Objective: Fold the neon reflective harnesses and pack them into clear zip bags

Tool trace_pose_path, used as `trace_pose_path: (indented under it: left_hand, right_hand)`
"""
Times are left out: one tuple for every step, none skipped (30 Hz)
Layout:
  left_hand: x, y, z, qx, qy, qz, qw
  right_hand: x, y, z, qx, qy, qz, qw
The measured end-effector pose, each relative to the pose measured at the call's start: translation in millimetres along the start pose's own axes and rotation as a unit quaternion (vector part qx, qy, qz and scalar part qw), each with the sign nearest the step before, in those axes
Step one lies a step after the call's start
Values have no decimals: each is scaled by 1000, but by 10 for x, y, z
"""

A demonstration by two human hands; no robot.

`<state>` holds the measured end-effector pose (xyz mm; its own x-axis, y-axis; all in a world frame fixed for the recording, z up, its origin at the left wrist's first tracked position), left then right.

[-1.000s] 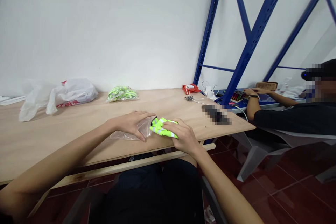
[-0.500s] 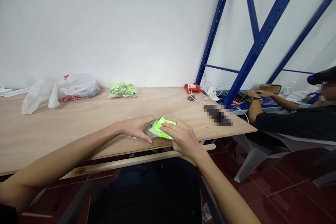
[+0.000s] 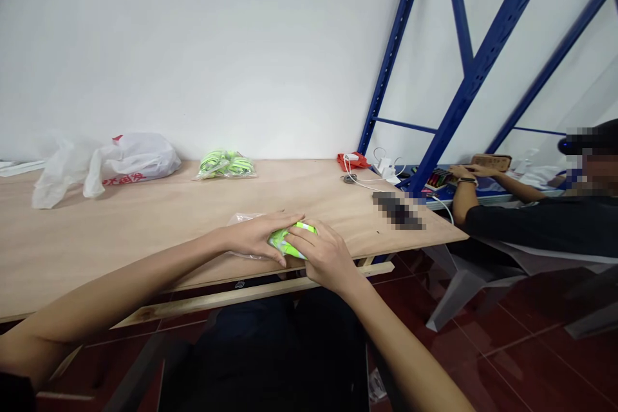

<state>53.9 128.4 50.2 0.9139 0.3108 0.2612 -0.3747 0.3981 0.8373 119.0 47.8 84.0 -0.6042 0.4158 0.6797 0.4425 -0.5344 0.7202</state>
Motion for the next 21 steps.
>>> trace_pose_path:
  left_hand:
    - [-2, -14, 0, -1, 2, -3, 1000]
    - [-7, -29, 2, -1, 5, -4, 1000]
    - [-12, -44, 6, -1, 7, -4, 1000]
    - [-19, -57, 10, 1, 13, -2, 1000]
    - [-27, -65, 8, 6, 22, 3, 1000]
    - [-35, -68, -1, 16, 36, 9, 999]
    - [-43, -65, -19, 31, 53, 17, 998]
    - [-51, -60, -45, 48, 72, 22, 996]
    - [-57, -55, -80, 67, 89, 23, 993]
    - [-60, -52, -116, 85, 102, 22, 991]
    - [-58, -55, -145, 97, 106, 16, 989]
    - [-50, -64, -164, 104, 100, 8, 989]
    - [-40, -74, -171, 106, 88, -1, 991]
    - [-30, -81, -166, 104, 71, -6, 992]
    - [-20, -85, -151, 102, 55, -7, 993]
    - [-11, -85, -133, 102, 44, -4, 994]
    - [-4, -83, -118, 103, 41, 3, 994]
    - [4, -80, -106, 106, 47, 14, 993]
    - [10, -81, -95, 108, 58, 25, 992]
    - [14, -81, -83, 108, 72, 39, 991]
    - [16, -80, -69, 103, 85, 53, 990]
  right_hand:
    - [5, -13, 2, 5, -3, -3, 1000]
    - [11, -27, 6, 8, -6, -6, 1000]
    - [16, -38, 13, 8, -9, -8, 1000]
    - [19, -51, 23, 5, -13, -9, 1000]
    - [20, -64, 36, 0, -16, -11, 1000]
    - [17, -75, 53, -6, -21, -12, 1000]
    - [11, -86, 75, -12, -27, -13, 999]
    - [1, -95, 100, -17, -34, -12, 999]
    - [-11, -106, 122, -16, -39, -13, 999]
    - [-23, -115, 133, -10, -40, -13, 999]
    - [-35, -123, 135, 1, -36, -14, 999]
    - [-45, -134, 126, 14, -29, -17, 999]
    - [-52, -146, 111, 27, -19, -22, 999]
    - [-56, -155, 94, 38, -11, -26, 999]
    - [-55, -160, 81, 44, -5, -29, 999]
    - [-51, -160, 77, 47, -5, -30, 998]
    - [-45, -158, 78, 49, -9, -28, 998]
    - [-37, -152, 82, 50, -14, -23, 998]
    - [-31, -149, 86, 51, -20, -17, 998]
    - [-26, -149, 90, 52, -25, -12, 998]
    - [-26, -153, 98, 53, -30, -7, 998]
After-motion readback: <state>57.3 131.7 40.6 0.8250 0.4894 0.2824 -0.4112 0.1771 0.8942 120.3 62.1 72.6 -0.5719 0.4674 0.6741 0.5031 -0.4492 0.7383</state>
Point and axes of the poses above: each hand's wrist, its own x-axis towards the middle knuckle, its own y-axis out of the back of the hand, z = x × y, the point moved 10 cm from there along x, towards the middle knuckle
